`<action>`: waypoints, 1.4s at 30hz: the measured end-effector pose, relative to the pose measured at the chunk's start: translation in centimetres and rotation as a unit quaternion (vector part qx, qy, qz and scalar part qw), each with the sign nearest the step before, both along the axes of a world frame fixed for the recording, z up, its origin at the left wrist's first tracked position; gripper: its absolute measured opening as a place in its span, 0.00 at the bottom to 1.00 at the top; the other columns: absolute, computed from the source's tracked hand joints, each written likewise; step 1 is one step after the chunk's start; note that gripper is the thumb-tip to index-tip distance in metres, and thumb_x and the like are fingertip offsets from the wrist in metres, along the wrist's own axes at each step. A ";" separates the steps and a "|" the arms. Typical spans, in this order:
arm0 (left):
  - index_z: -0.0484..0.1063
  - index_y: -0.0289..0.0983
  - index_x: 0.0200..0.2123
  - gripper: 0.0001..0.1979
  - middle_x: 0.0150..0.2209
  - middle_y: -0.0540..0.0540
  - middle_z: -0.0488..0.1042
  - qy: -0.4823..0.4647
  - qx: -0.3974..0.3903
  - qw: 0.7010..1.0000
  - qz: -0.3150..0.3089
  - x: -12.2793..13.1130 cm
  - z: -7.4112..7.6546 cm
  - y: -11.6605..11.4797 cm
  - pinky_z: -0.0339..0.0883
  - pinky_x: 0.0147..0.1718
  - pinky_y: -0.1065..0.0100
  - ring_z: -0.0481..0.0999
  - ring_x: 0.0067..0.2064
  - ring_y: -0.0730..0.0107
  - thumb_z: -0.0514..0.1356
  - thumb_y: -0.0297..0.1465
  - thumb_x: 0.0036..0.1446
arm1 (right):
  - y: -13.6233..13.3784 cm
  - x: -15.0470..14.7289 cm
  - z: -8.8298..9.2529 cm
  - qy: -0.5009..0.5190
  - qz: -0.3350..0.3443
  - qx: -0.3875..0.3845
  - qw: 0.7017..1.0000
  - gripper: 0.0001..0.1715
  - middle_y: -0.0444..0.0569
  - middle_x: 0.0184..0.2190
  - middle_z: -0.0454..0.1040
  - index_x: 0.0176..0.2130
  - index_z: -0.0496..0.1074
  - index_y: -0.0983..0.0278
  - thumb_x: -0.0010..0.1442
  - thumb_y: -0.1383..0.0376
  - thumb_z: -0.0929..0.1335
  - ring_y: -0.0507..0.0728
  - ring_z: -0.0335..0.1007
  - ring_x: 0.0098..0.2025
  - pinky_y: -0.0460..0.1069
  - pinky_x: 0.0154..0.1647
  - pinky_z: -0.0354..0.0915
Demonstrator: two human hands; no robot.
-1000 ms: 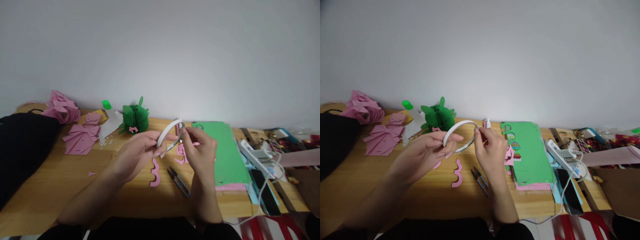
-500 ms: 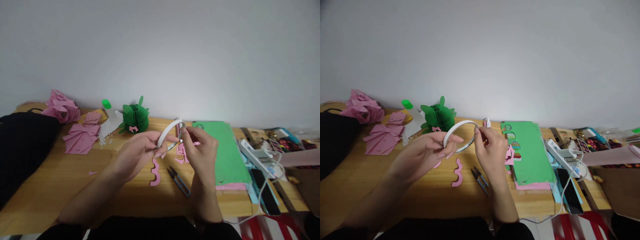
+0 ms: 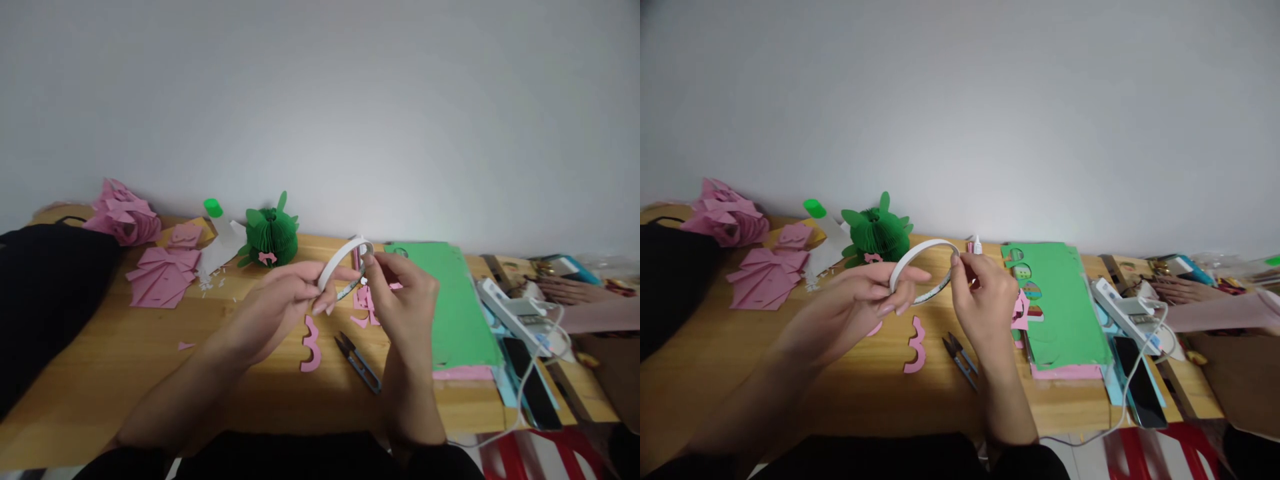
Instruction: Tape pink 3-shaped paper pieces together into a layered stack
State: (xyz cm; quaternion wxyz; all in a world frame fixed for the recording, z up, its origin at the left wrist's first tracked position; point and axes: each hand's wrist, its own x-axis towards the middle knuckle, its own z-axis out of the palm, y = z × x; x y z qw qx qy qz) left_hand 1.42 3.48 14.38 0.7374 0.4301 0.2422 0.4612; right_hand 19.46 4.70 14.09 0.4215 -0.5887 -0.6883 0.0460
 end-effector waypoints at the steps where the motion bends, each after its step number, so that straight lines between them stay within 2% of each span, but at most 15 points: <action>1: 0.80 0.37 0.43 0.21 0.21 0.52 0.59 -0.003 -0.001 1.000 -0.002 0.0 0.0 0.0 0.56 0.36 0.65 0.60 0.28 0.71 0.51 0.26 0.52 | 0.0 0.0 0.0 0.001 0.000 0.001 1.000 0.14 0.43 0.20 0.72 0.29 0.77 0.65 0.62 0.62 0.67 0.49 0.63 0.21 0.46 0.24 0.57; 6: 0.81 0.37 0.43 0.23 0.22 0.51 0.62 -0.005 -0.011 1.000 -0.003 0.1 0.1 -0.1 0.57 0.38 0.64 0.61 0.29 0.70 0.51 0.24 0.47 | 0.0 -0.1 0.1 0.006 0.002 -0.004 1.000 0.14 0.43 0.20 0.72 0.28 0.76 0.65 0.63 0.62 0.67 0.49 0.62 0.21 0.45 0.24 0.57; 10: 0.81 0.38 0.43 0.20 0.23 0.51 0.64 0.012 -0.009 1.000 0.001 0.0 0.3 -0.1 0.58 0.40 0.63 0.63 0.30 0.69 0.52 0.26 0.52 | 0.1 0.0 0.0 0.005 -0.004 -0.004 1.000 0.15 0.44 0.21 0.73 0.28 0.77 0.64 0.63 0.61 0.67 0.50 0.64 0.22 0.46 0.25 0.58; 12: 0.81 0.39 0.42 0.19 0.23 0.51 0.65 0.017 -0.017 1.000 0.008 0.0 0.3 -0.1 0.59 0.39 0.64 0.64 0.30 0.69 0.53 0.26 0.53 | 0.1 0.1 0.0 0.010 -0.004 -0.003 1.000 0.14 0.44 0.21 0.74 0.29 0.77 0.65 0.63 0.61 0.67 0.50 0.65 0.22 0.46 0.25 0.59; 16: 0.81 0.38 0.43 0.21 0.24 0.49 0.67 -0.003 -0.039 0.999 -0.009 0.1 0.2 -0.1 0.60 0.33 0.65 0.65 0.30 0.69 0.54 0.24 0.48 | 0.2 0.2 0.0 0.019 -0.005 0.001 1.000 0.14 0.44 0.21 0.74 0.29 0.77 0.64 0.62 0.61 0.66 0.50 0.65 0.22 0.46 0.26 0.60; 19: 0.81 0.38 0.43 0.22 0.26 0.49 0.70 0.003 -0.032 0.999 -0.004 0.1 0.5 -0.1 0.64 0.41 0.60 0.68 0.32 0.66 0.53 0.23 0.47 | 0.2 0.2 -0.1 0.034 -0.007 -0.004 0.999 0.14 0.44 0.21 0.74 0.29 0.77 0.64 0.62 0.61 0.67 0.50 0.65 0.22 0.46 0.26 0.60; 22: 0.80 0.39 0.43 0.21 0.29 0.49 0.74 0.054 -0.005 0.998 0.016 0.0 0.7 -0.1 0.62 0.50 0.59 0.72 0.37 0.65 0.54 0.23 0.48 | 0.2 0.2 -0.2 0.055 -0.006 -0.021 0.998 0.14 0.44 0.21 0.74 0.30 0.77 0.65 0.62 0.60 0.67 0.49 0.64 0.21 0.46 0.25 0.59; 27: 0.78 0.41 0.44 0.17 0.38 0.49 0.77 0.118 0.089 0.986 0.074 -0.3 0.5 -0.5 0.61 0.54 0.61 0.73 0.47 0.62 0.57 0.25 0.52 | 0.1 0.1 -0.2 0.079 -0.018 -0.042 0.996 0.16 0.42 0.18 0.71 0.28 0.77 0.65 0.61 0.59 0.67 0.49 0.61 0.19 0.45 0.22 0.57; 32: 0.77 0.39 0.41 0.10 0.40 0.46 0.79 0.186 0.121 0.971 0.089 -0.3 1.0 -1.0 0.64 0.52 0.61 0.74 0.48 0.60 0.58 0.29 0.56 | -0.1 -0.3 0.0 0.118 -0.011 -0.089 0.989 0.17 0.42 0.16 0.71 0.27 0.76 0.66 0.60 0.58 0.67 0.50 0.63 0.18 0.45 0.21 0.56; 36: 0.77 0.39 0.37 0.08 0.38 0.46 0.79 0.197 0.133 0.967 0.091 -0.3 1.6 -1.3 0.68 0.47 0.62 0.76 0.42 0.63 0.59 0.31 0.57 | -0.1 -0.7 0.0 0.141 0.010 -0.132 0.981 0.19 0.42 0.15 0.69 0.23 0.73 0.65 0.59 0.57 0.66 0.50 0.62 0.18 0.45 0.19 0.55; 39: 0.77 0.39 0.38 0.07 0.39 0.46 0.80 0.215 0.150 0.962 0.080 -0.2 1.4 -1.4 0.68 0.47 0.62 0.76 0.42 0.64 0.60 0.29 0.56 | -0.4 -0.3 -0.3 0.117 0.041 -0.173 0.977 0.20 0.42 0.15 0.68 0.21 0.70 0.65 0.60 0.57 0.65 0.50 0.63 0.18 0.45 0.20 0.54; 42: 0.77 0.38 0.39 0.08 0.38 0.47 0.80 0.234 0.131 0.962 0.057 -0.3 0.9 -1.4 0.69 0.45 0.64 0.77 0.42 0.65 0.62 0.29 0.55 | -1.3 1.4 -1.3 0.083 0.086 -0.222 0.968 0.25 0.44 0.17 0.71 0.23 0.71 0.65 0.65 0.55 0.62 0.51 0.67 0.21 0.45 0.24 0.58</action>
